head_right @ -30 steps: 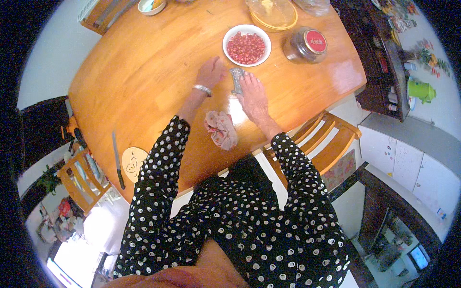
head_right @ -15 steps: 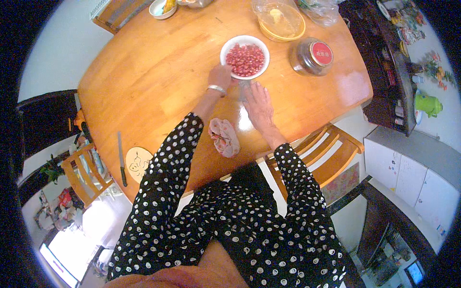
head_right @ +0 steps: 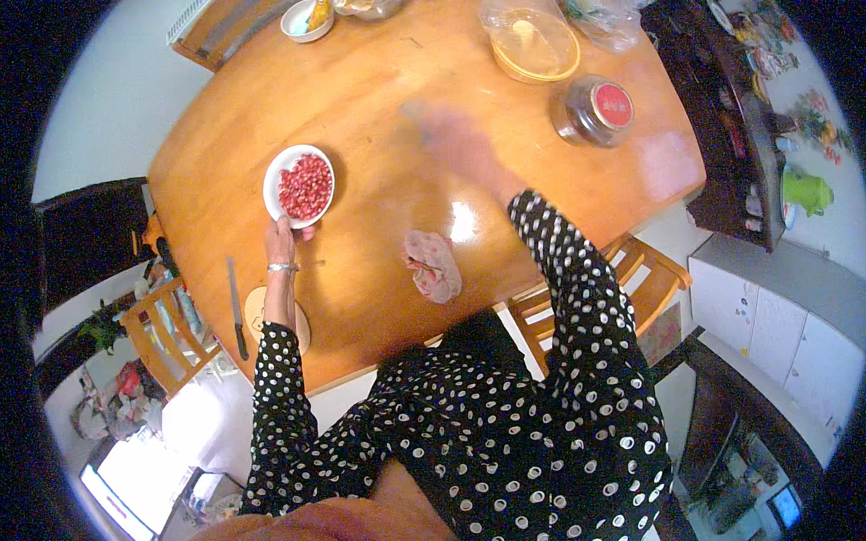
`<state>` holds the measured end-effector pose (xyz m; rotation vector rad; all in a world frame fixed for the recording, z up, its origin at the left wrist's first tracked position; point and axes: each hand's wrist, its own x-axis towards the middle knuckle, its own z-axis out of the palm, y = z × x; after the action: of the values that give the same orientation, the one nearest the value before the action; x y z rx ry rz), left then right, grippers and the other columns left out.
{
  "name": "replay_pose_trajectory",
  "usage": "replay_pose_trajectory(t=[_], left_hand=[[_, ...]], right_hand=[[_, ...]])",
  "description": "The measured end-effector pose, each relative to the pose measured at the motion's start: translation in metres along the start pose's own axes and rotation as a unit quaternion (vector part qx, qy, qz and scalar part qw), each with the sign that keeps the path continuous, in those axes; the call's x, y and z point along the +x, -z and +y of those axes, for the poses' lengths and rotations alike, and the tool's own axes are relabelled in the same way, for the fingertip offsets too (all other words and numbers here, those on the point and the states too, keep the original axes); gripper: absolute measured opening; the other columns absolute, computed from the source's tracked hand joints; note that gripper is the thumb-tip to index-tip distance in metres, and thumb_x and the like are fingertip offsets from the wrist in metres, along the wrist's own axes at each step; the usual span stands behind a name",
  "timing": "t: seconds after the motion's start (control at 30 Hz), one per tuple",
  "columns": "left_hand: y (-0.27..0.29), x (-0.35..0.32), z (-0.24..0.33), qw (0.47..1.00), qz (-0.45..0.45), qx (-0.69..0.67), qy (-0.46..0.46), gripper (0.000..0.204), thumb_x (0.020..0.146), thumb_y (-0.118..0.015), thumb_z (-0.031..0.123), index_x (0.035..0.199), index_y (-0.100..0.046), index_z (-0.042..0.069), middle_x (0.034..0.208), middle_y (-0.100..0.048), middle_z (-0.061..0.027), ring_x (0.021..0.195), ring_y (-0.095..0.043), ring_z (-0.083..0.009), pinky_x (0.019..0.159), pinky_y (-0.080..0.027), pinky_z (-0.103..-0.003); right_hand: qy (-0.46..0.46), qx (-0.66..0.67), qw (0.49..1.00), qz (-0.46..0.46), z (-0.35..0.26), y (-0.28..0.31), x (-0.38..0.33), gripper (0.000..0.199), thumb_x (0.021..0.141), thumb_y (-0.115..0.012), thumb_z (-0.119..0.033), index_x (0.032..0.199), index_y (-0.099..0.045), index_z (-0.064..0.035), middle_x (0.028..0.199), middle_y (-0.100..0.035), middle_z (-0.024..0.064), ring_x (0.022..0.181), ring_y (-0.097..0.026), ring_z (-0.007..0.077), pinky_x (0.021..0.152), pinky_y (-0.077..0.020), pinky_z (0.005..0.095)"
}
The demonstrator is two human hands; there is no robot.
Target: The person wipes a wooden dining table with a cloth, moving aside a knife, a decorative wooden plate, a bowl of red beans, and a jar. She rinses the cloth at the sink and returns to wipe the table surface again.
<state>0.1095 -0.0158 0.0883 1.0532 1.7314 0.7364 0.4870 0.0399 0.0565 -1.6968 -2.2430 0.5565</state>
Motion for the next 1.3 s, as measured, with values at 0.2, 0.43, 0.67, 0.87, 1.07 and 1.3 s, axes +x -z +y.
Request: replay_pose_trajectory(t=[0.2, 0.43, 0.67, 0.87, 1.07, 1.3], left_hand=[[0.030, -0.014, -0.008, 0.997, 0.034, -0.049, 0.049, 0.036, 0.099, -0.032, 0.017, 0.110, -0.052, -0.011, 0.084, -0.068, -0.0192, 0.063, -0.069, -0.0235, 0.055, -0.059, -0.033], [0.033, -0.020, -0.015, 0.997, 0.039, -0.040, 0.052, 0.035, 0.102, -0.031, 0.016, 0.115, -0.052, -0.008, 0.086, -0.068, -0.0165, 0.066, -0.069, -0.0231, 0.059, -0.059, -0.033], [0.030, -0.026, -0.013, 0.990, 0.040, -0.100, 0.092, 0.040, 0.104, -0.032, 0.027, 0.115, -0.053, -0.006, 0.089, -0.068, -0.0164, 0.066, -0.068, -0.0217, 0.060, -0.058, -0.031], [0.023, -0.096, -0.016, 0.965, 0.070, 0.251, 0.006, 0.032, 0.100, -0.050, 0.028, 0.112, -0.062, 0.000, 0.083, -0.066, -0.0131, 0.073, -0.063, -0.0219, 0.070, -0.053, -0.037], [0.000, -0.123, -0.038, 0.838, -0.087, 0.517, -0.155, 0.131, 0.050, -0.088, 0.046, 0.153, -0.016, 0.008, 0.156, -0.009, -0.0309, 0.142, -0.016, -0.0488, 0.114, -0.020, -0.054], [-0.002, -0.124, -0.035, 0.823, -0.118, 0.546, -0.105, 0.136, 0.050, -0.087, 0.049, 0.153, -0.010, 0.006, 0.156, -0.003, -0.0310, 0.144, -0.011, -0.0472, 0.113, -0.020, -0.056]], right_hand=[[-0.055, -0.070, 0.995, 0.034, -0.015, -0.021, 0.030, 0.043, 0.090, -0.057, -0.023, 0.130, -0.055, -0.0091, 0.134, -0.054, 0.0132, 0.120, -0.052, 0.0300, 0.101, -0.0396, 0.0450], [0.010, -0.298, 0.926, 0.234, 0.016, 0.020, 0.066, 0.036, 0.090, -0.055, -0.024, 0.121, -0.057, -0.0060, 0.122, -0.060, 0.0145, 0.107, -0.058, 0.0278, 0.086, -0.0454, 0.0442], [0.189, -0.155, 0.964, 0.101, -0.028, -0.037, 0.096, 0.024, 0.088, -0.054, -0.017, 0.110, -0.060, -0.0080, 0.087, -0.063, 0.0116, 0.086, -0.061, 0.0287, 0.077, -0.0489, 0.0433], [-0.065, -0.141, 0.921, 0.358, 0.050, -0.011, 0.129, 0.029, 0.090, -0.051, -0.017, 0.117, -0.061, -0.0081, 0.109, -0.057, 0.0178, 0.107, -0.052, 0.0343, 0.094, -0.0408, 0.0477], [0.182, 0.006, 0.952, 0.245, -0.029, -0.070, 0.153, 0.033, 0.089, -0.056, -0.026, 0.118, -0.062, -0.0118, 0.120, -0.060, 0.0129, 0.114, -0.053, 0.0317, 0.098, -0.0401, 0.0479], [0.035, -0.078, 0.987, 0.133, 0.020, -0.052, 0.173, 0.043, 0.093, -0.055, -0.035, 0.134, -0.054, -0.0234, 0.139, -0.051, 0.0078, 0.129, -0.045, 0.0299, 0.108, -0.0335, 0.0464]])
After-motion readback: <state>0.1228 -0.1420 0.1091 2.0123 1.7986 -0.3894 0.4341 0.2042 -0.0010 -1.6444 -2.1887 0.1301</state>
